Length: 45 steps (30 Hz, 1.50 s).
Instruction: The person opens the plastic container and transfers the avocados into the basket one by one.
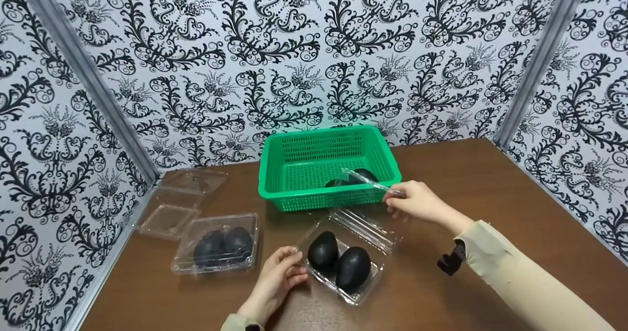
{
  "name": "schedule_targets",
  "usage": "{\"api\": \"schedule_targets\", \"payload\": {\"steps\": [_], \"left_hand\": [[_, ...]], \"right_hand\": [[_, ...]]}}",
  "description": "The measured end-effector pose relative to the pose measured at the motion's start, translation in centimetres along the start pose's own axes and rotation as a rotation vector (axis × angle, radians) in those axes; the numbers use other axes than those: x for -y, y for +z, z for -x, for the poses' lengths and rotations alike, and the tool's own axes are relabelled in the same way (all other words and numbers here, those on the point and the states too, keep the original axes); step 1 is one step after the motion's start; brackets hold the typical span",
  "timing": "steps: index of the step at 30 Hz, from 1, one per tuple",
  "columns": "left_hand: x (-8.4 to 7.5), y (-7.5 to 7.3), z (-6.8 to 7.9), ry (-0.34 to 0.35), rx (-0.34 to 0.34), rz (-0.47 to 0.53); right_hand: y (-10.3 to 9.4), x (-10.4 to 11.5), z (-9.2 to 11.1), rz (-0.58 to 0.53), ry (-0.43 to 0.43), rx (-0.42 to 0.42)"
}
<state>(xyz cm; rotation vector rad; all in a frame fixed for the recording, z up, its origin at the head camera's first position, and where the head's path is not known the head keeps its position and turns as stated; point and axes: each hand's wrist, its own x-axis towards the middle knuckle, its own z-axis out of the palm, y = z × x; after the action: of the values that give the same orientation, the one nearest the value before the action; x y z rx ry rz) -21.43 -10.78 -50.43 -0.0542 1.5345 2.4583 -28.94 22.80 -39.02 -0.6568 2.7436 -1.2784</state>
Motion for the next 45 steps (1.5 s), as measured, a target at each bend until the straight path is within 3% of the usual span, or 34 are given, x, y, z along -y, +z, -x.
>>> {"api": "schedule_targets", "payload": {"steps": [15, 23, 31, 40, 45], "left_hand": [[0.0, 0.5, -1.8, 0.029, -0.055, 0.045], [0.1, 0.2, -2.6, 0.054, -0.058, 0.042], [-0.1, 0.1, -3.3, 0.096, -0.076, 0.031], [-0.1, 0.1, -3.9, 0.115, -0.105, 0.028], [0.0, 0.2, -4.1, 0.117, -0.111, 0.037]], "right_hand": [[0.5, -0.4, 2.9, -0.121, 0.086, -0.022], [1.2, -0.6, 4.4, -0.035, 0.079, -0.082], [1.7, -1.3, 5.7, -0.103, 0.109, -0.102], [2.5, -2.4, 6.8, -0.09, 0.193, -0.145], [2.9, -2.9, 7.3, -0.168, 0.235, -0.137]]}}
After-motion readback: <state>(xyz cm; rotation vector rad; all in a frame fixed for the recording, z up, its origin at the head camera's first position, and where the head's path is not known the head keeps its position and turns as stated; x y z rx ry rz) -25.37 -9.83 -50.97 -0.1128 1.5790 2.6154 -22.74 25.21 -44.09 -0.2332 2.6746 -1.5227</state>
